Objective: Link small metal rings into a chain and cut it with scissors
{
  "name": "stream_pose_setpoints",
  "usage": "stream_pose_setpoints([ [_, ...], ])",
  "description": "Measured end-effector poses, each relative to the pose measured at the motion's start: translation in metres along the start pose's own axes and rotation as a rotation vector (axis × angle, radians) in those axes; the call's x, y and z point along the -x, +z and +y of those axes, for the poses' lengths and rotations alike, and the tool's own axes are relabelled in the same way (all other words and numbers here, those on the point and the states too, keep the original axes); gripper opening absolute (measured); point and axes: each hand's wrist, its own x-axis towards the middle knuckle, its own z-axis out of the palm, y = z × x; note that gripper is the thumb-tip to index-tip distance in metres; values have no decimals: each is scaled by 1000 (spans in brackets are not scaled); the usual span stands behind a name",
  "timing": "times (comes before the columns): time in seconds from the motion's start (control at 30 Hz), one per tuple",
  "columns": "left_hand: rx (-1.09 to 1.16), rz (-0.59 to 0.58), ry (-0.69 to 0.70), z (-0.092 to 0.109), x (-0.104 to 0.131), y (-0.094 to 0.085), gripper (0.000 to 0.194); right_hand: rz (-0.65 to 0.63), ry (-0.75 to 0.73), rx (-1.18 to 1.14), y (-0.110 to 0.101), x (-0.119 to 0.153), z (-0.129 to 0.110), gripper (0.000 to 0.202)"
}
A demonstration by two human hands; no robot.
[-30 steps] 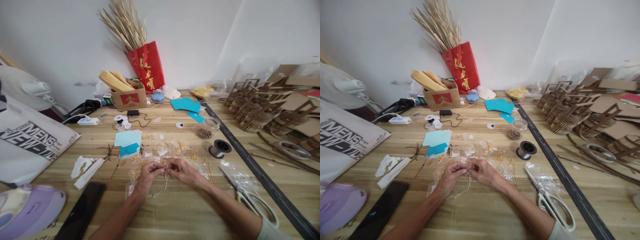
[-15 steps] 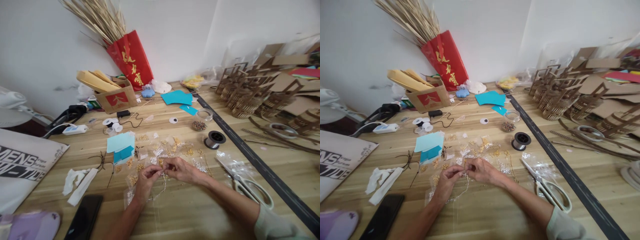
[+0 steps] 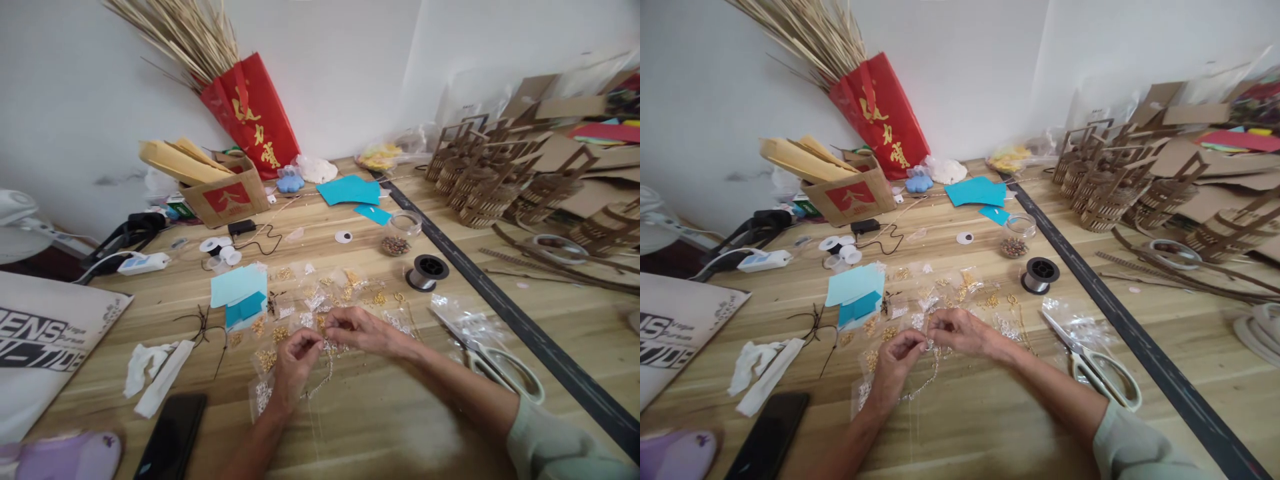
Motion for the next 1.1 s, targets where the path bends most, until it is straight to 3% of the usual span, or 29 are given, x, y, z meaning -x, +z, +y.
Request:
stream_pose_setpoints([
  [0.17,35,6,6,0,0,0,10,23,-35,128,2,2,3,28],
  [0.43,18,2,30,0,1,2,11,75,-122,390,12,5,4,15],
  [0.7,23,18,68,-3,-3,-2,14,89,-127,338,7,7,1,15],
  [1.1,-181,52,169,-2,-2,-4,13,111,-112,327,5,3,5,14],
])
